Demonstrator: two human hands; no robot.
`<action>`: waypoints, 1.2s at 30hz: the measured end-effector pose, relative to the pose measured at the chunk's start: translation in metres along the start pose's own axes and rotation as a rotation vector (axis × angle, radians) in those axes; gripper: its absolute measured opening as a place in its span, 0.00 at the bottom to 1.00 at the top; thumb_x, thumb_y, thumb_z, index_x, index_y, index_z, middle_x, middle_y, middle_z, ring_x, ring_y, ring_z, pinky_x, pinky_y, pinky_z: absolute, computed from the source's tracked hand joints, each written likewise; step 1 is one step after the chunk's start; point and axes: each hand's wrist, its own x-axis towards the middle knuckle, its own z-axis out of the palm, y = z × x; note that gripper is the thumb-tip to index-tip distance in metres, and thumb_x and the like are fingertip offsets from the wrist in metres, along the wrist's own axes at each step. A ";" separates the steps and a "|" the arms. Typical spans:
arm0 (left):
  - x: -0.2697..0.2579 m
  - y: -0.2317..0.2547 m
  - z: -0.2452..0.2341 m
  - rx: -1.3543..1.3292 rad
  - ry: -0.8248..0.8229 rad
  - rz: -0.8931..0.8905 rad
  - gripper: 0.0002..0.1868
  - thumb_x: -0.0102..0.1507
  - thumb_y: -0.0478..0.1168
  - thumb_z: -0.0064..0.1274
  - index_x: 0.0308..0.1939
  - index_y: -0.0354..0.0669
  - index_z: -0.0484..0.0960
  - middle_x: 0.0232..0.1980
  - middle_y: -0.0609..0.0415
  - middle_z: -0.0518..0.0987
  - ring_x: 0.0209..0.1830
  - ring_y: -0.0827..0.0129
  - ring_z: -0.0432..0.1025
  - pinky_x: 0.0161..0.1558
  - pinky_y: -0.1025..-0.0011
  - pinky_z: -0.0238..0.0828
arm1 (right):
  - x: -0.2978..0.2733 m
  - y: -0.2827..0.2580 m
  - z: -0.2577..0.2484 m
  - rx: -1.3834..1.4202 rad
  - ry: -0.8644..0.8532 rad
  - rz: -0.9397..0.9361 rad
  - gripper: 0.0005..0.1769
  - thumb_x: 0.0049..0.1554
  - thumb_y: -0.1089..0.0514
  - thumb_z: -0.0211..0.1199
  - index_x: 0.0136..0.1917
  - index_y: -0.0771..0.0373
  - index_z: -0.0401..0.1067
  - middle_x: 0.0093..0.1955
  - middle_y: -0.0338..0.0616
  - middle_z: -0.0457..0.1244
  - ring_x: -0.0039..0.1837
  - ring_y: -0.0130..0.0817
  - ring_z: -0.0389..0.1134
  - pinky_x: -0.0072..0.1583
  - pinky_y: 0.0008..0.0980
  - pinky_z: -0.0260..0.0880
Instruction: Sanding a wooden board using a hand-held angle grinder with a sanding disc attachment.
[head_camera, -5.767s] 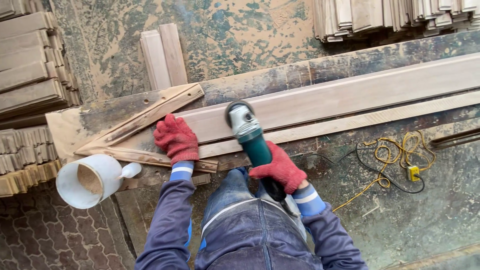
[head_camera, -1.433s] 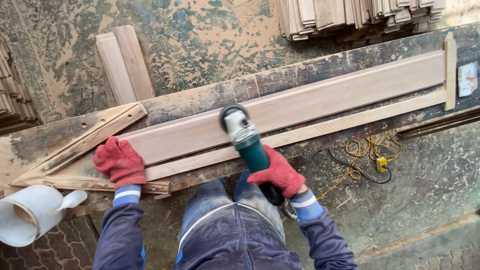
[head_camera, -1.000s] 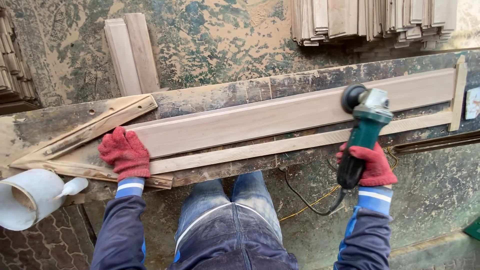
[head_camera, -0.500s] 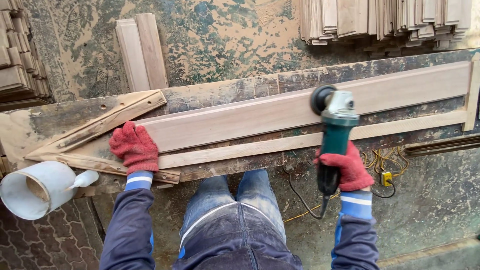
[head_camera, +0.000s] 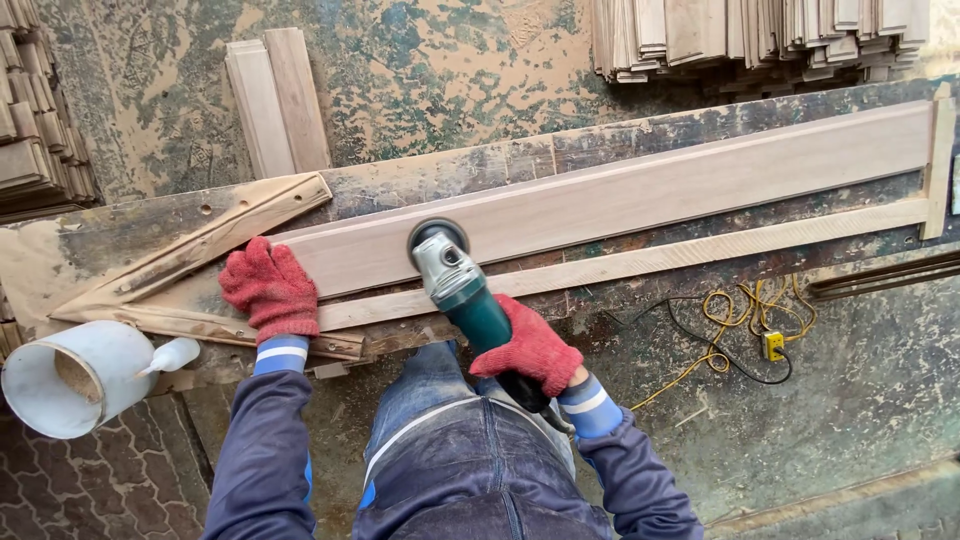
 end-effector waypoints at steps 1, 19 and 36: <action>0.003 0.007 -0.010 -0.001 -0.001 -0.003 0.10 0.73 0.47 0.48 0.52 0.47 0.73 0.59 0.52 0.65 0.61 0.53 0.61 0.60 0.50 0.54 | -0.007 -0.001 -0.010 -0.003 -0.001 0.001 0.59 0.19 0.51 0.90 0.67 0.43 0.74 0.51 0.44 0.70 0.55 0.40 0.71 0.55 0.39 0.72; 0.023 0.033 -0.043 -0.105 -0.038 -0.245 0.15 0.68 0.53 0.45 0.51 0.50 0.73 0.44 0.52 0.66 0.42 0.55 0.65 0.45 0.54 0.58 | -0.033 0.027 -0.097 0.554 0.328 -0.052 0.27 0.38 0.73 0.71 0.52 0.65 0.69 0.41 0.63 0.67 0.40 0.57 0.73 0.45 0.53 0.75; 0.020 0.033 -0.037 -0.226 0.010 -0.270 0.16 0.69 0.53 0.47 0.55 0.51 0.72 0.44 0.50 0.69 0.42 0.53 0.69 0.42 0.54 0.63 | -0.014 -0.034 0.029 0.225 0.199 -0.013 0.44 0.27 0.67 0.83 0.59 0.56 0.76 0.44 0.47 0.70 0.46 0.41 0.72 0.47 0.40 0.72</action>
